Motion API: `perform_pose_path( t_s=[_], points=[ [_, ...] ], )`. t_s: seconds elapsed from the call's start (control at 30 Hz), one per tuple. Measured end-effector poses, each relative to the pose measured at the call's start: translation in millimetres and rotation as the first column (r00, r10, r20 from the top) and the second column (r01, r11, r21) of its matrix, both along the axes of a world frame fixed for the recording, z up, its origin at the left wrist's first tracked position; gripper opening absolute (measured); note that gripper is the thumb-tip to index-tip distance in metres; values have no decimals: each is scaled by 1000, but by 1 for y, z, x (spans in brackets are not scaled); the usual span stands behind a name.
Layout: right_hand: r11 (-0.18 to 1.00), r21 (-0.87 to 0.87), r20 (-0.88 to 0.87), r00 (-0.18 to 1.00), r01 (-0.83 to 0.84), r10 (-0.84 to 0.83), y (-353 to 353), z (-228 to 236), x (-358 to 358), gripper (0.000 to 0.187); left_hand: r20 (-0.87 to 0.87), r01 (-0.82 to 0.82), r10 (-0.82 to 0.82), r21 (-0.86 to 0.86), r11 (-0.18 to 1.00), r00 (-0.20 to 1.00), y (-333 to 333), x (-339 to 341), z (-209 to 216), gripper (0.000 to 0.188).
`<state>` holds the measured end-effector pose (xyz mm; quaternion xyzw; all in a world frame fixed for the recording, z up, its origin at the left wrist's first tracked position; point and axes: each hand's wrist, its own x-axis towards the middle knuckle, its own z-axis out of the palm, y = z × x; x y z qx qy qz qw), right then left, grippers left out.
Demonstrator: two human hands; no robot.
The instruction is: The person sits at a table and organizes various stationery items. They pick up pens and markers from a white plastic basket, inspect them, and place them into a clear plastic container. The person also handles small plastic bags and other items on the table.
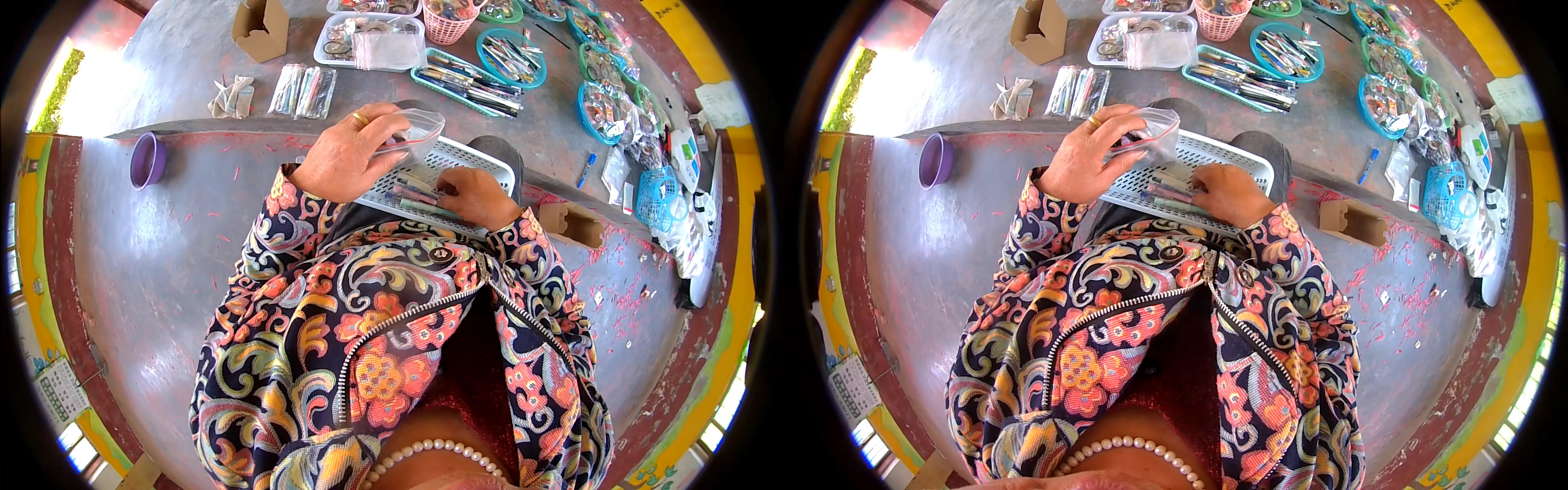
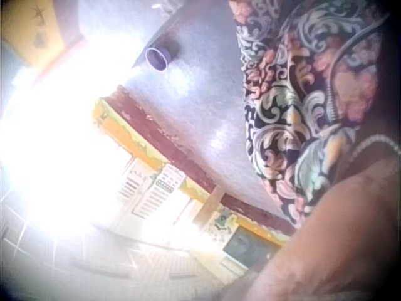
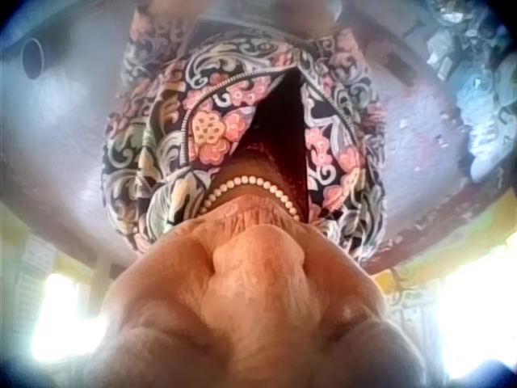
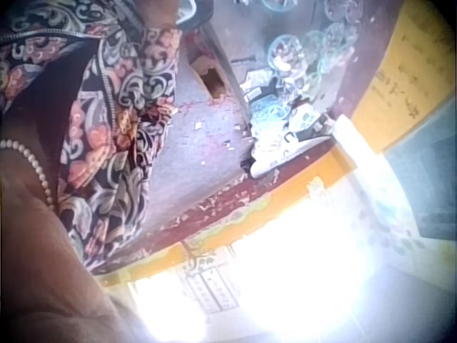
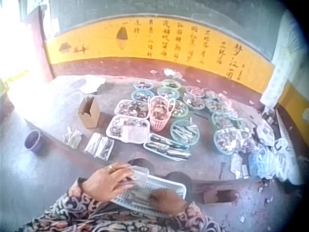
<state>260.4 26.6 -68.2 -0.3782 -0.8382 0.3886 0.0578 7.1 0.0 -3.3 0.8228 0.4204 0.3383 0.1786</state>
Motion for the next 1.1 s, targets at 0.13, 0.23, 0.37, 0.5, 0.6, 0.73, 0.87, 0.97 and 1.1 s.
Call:
perform_pose_path(
  t_s=[0.13, 0.23, 0.37, 0.5, 0.6, 0.73, 0.87, 0.97, 1.1],
  points=[
    [999, 4, 50, 998, -46, 46, -1, 2, 0, 21, -1, 2, -2, 6, 1000, 1000, 1, 0, -1, 34],
    [998, 2, 44, 997, -60, 59, 0, 3, 1, 20, -7, 7, -7, 31, 1000, 1000, 2, -1, -2, 34],
    [991, 131, -87, 995, -29, 41, 5, 6, 17, 21, 2, -1, 1, -5, 1000, 1000, 1, -1, -2, 34],
    [875, -429, -279, 888, 224, -364, 7, 36, 33, 22, 2, -28, 28, -84, 996, 1000, -2, 0, 2, 36],
    [633, -769, -495, 543, 90, -678, 8, 34, 46, 44, -8, -19, 19, -22, 1000, 1000, -1, 2, 3, 31],
    [614, -786, -569, 304, 69, -764, 7, 33, 49, 73, -28, -37, 37, -1, 999, 999, 0, 0, -1, 33],
    [602, -794, -578, 201, 87, -791, 10, 29, 53, 73, -19, -29, 29, -4, 1000, 999, 0, 1, -2, 35],
    [586, -809, -574, 155, 45, -804, 11, 26, 55, 69, -21, -47, 45, -69, 997, 999, -1, 3, 2, 37],
    [562, -826, -551, 140, 48, -822, 11, 22, 55, 65, -7, -46, 46, -80, 996, 999, -1, 4, 0, 37]
  ],
)
